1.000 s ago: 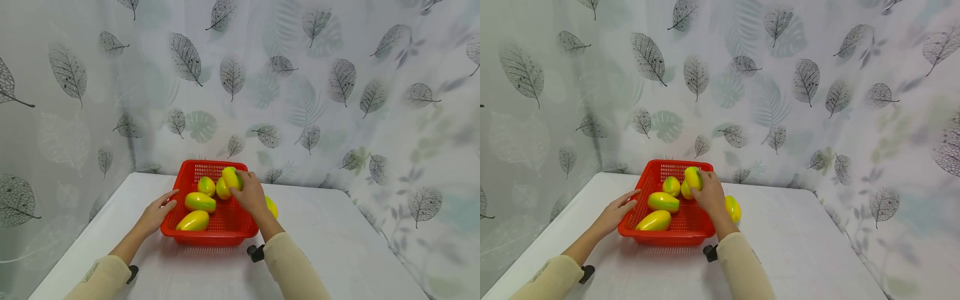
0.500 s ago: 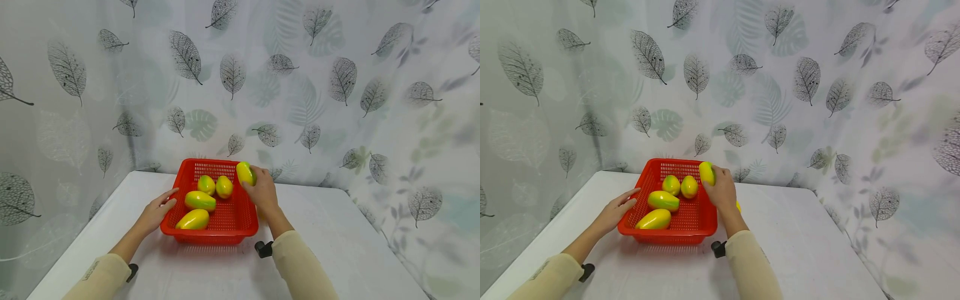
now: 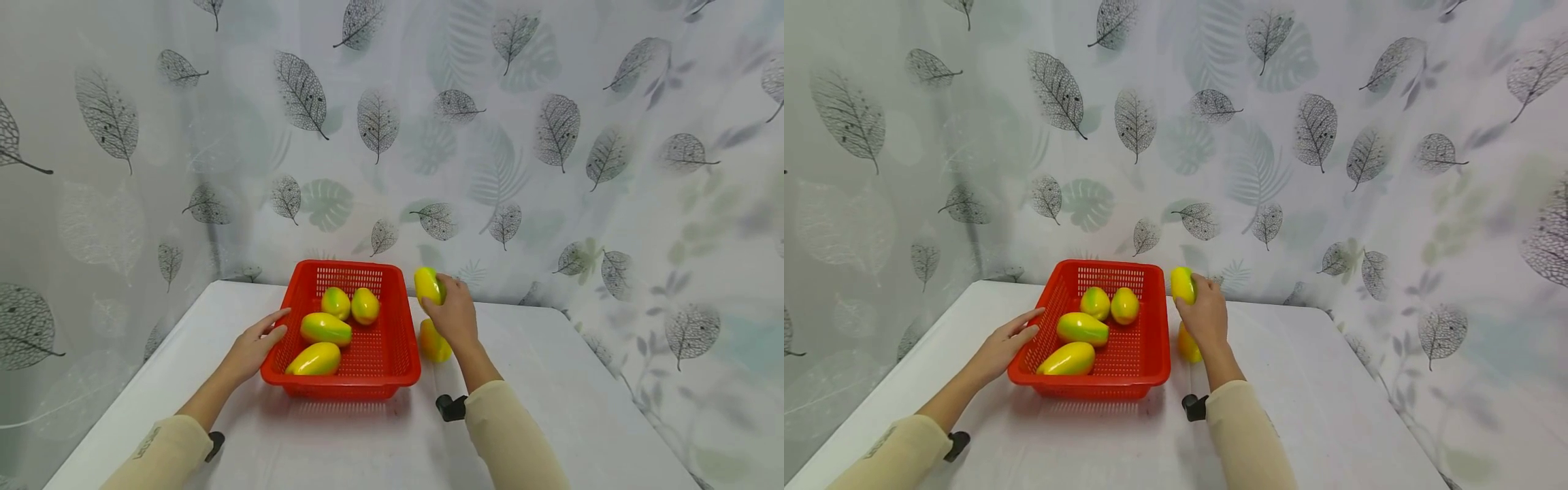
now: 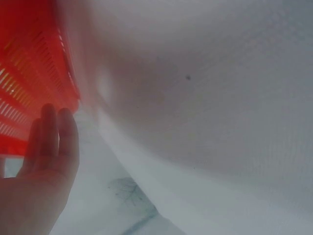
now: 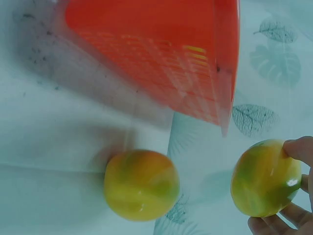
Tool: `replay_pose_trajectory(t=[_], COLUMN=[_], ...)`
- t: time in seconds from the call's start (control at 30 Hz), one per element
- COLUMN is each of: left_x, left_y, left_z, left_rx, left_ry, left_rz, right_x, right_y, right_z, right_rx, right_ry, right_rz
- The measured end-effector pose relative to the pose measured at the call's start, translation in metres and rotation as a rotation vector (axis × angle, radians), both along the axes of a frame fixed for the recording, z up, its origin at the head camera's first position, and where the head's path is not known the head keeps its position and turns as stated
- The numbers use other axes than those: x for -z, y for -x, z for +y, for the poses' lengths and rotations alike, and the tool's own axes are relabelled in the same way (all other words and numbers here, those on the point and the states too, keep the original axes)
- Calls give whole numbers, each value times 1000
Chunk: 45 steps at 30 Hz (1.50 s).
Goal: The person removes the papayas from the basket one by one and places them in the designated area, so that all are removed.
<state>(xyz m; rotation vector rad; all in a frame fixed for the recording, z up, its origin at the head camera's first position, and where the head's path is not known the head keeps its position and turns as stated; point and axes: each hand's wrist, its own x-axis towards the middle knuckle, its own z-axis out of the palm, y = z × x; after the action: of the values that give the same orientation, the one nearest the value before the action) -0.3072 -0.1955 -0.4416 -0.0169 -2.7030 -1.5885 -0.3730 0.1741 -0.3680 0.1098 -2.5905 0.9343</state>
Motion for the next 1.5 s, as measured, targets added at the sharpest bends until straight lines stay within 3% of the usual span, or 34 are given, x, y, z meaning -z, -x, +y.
replay_pose_trajectory(t=[0.6,0.93,1.5], left_x=[0,-1,1], left_y=[1,0,3], left_z=[-2,-2,-2], left_rx=[-1,-5,2], left_ry=[3,7,14], left_rz=[-1,-8,-12], right_x=[8,21,39], right_y=[-4,-6,-9], right_z=[44,64,72], right_rx=[151,162,197], right_ry=[-2,-12,-70], right_rz=[-104,-116,-184])
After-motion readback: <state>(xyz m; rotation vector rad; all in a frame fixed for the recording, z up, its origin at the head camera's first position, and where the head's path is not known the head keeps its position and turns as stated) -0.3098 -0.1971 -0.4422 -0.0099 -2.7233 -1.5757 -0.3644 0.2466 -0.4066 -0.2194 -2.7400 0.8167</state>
